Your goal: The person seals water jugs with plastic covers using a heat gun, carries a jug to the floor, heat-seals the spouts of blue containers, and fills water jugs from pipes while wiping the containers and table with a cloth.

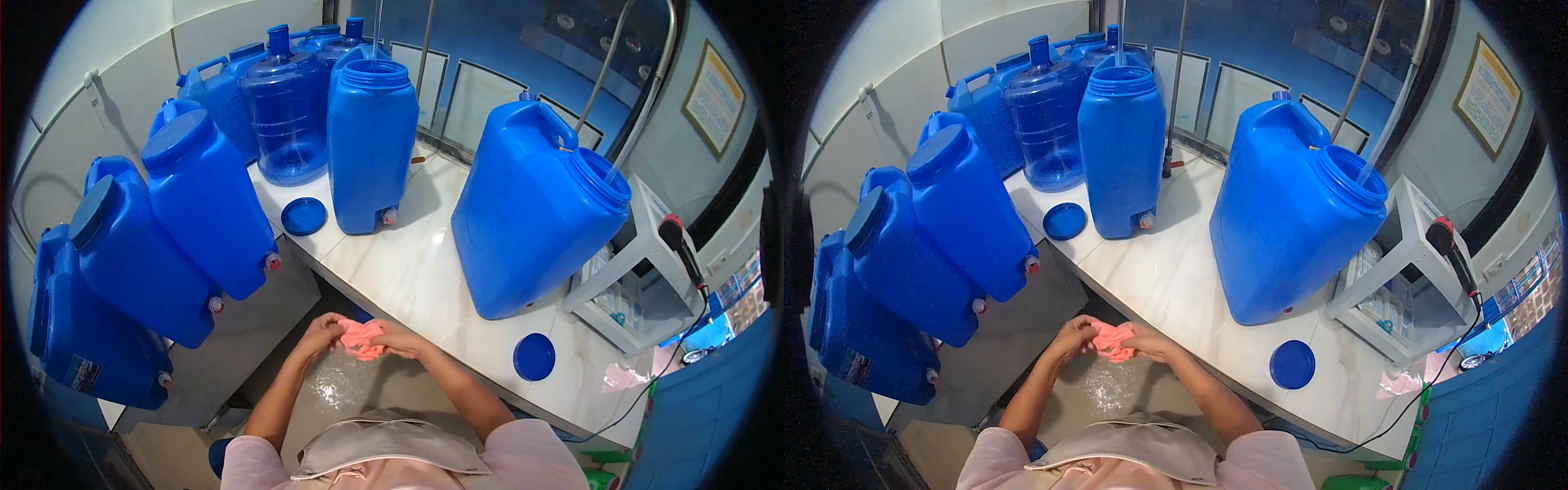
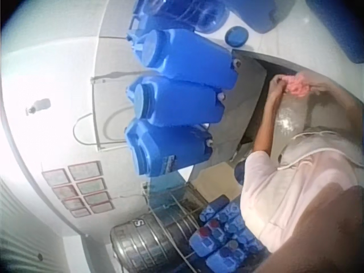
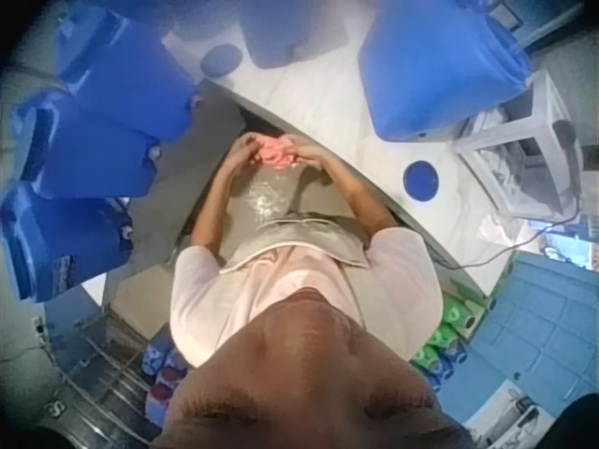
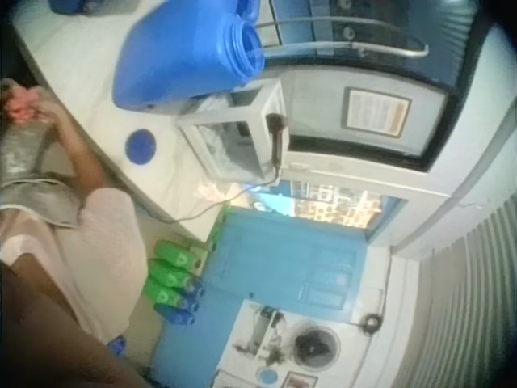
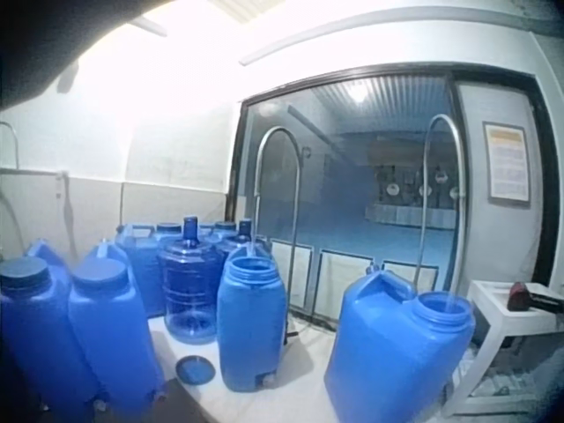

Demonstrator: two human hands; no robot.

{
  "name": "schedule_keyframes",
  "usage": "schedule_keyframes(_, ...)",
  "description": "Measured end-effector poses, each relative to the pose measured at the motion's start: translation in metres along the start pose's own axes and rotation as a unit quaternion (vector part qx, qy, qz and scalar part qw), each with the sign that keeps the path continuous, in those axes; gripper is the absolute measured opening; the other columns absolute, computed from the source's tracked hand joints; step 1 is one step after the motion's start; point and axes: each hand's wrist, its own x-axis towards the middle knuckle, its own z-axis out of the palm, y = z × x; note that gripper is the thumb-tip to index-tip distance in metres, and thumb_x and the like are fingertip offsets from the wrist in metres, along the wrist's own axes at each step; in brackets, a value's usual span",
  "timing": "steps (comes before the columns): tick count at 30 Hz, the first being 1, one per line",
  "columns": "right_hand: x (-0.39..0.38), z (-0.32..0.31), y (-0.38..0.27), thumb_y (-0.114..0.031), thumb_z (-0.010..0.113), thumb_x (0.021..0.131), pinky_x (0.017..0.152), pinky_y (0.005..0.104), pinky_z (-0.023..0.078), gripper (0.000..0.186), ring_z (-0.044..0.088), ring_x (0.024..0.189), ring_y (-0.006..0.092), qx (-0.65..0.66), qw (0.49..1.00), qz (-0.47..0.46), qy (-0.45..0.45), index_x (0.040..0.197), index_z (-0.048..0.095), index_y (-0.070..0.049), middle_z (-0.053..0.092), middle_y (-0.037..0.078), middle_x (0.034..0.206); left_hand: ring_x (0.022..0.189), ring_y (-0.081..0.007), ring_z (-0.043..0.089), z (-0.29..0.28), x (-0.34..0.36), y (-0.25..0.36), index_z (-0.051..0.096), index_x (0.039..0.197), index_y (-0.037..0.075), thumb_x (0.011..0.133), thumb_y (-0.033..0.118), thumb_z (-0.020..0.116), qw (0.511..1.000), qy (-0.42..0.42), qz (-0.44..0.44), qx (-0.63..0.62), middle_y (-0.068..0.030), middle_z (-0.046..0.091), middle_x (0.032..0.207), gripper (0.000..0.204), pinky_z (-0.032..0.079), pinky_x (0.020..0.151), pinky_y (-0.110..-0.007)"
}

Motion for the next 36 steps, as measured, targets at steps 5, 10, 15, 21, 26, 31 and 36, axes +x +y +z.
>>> schedule_keyframes(5,-0.019,0.015,-0.066,-0.011,0.051,0.086,0.084,0.0254,0.042,0.04,0.052,0.095,0.0113,-0.213,0.965,-0.143,-0.061,0.124,0.044,0.0,0.054,0.005,0.111,0.069,-0.0084,0.055,0.02,0.029,0.005,0.052,0.1,0.007,0.088,0.024,0.055,0.962,0.148,0.227,-0.043,-0.0019,0.056,0.083,0.021,0.044,0.053,-0.022)
schedule_keyframes(10,0.038,-0.072,-0.142,-0.02,0.043,0.092,0.085,0.0322,0.048,0.03,0.06,0.093,0.0215,0.041,0.926,-0.319,0.199,0.107,0.054,0.003,0.061,0.013,0.103,0.078,-0.0157,0.054,0.066,0.029,0.067,0.049,0.09,0.006,0.091,0.019,0.043,0.873,0.035,0.221,-0.433,-0.0019,0.054,0.088,0.014,0.045,0.062,-0.028)
schedule_keyframes(15,0.15,-0.168,-0.215,-0.039,0.042,0.089,0.106,0.0362,0.021,0.062,0.025,0.131,0.023,0.226,0.852,-0.322,0.347,0.135,0.025,-0.001,0.026,0.016,0.14,0.078,-0.0225,0.055,0.067,0.031,0.097,0.049,0.098,0.005,0.089,0.026,0.041,0.852,-0.01,0.177,-0.492,-0.0072,0.055,0.091,0.024,0.044,0.061,-0.036)
schedule_keyframes(21,0.236,-0.238,-0.26,-0.05,0.03,0.09,0.104,0.0396,0.025,0.06,0.033,0.126,0.0205,0.191,0.859,-0.401,0.255,0.129,0.037,-0.005,0.033,0.013,0.137,0.078,-0.0307,0.055,0.049,0.023,0.071,0.049,0.107,0.004,0.085,0.035,0.039,0.951,0.089,0.167,-0.243,-0.0135,0.056,0.095,0.039,0.043,0.06,-0.045)
schedule_keyframes(26,0.263,-0.193,-0.289,-0.045,0.026,0.093,0.092,0.0344,0.04,0.053,0.052,0.103,0.0217,0.192,0.891,-0.385,0.146,0.116,0.049,-0.003,0.053,0.013,0.115,0.085,-0.0396,0.055,0.038,0.006,0.053,0.046,0.119,0.002,0.083,0.036,0.035,0.728,0.089,0.116,-0.67,-0.0205,0.055,0.108,0.051,0.044,0.064,-0.053)
schedule_keyframes(31,0.232,-0.262,-0.294,-0.043,0.025,0.094,0.096,0.0321,0.035,0.053,0.049,0.108,0.0233,0.085,0.901,-0.375,0.2,0.123,0.046,-0.004,0.052,0.013,0.118,0.105,-0.043,0.049,0.046,0.037,0.053,0.04,0.127,0.001,0.081,0.026,0.035,0.809,-0.083,0.107,-0.573,-0.0216,0.047,0.124,0.053,0.041,0.083,-0.056)
schedule_keyframes(36,0.156,-0.14,-0.206,-0.044,0.044,0.09,0.104,0.0362,0.022,0.067,0.026,0.131,0.0259,0.205,0.847,-0.383,0.305,0.138,0.024,-0.003,0.023,0.012,0.144,0.115,-0.0327,0.047,0.068,0.046,0.075,0.039,0.126,-0.002,0.085,0.028,0.038,0.826,-0.021,0.148,-0.544,-0.0189,0.047,0.125,0.052,0.038,0.097,-0.047)
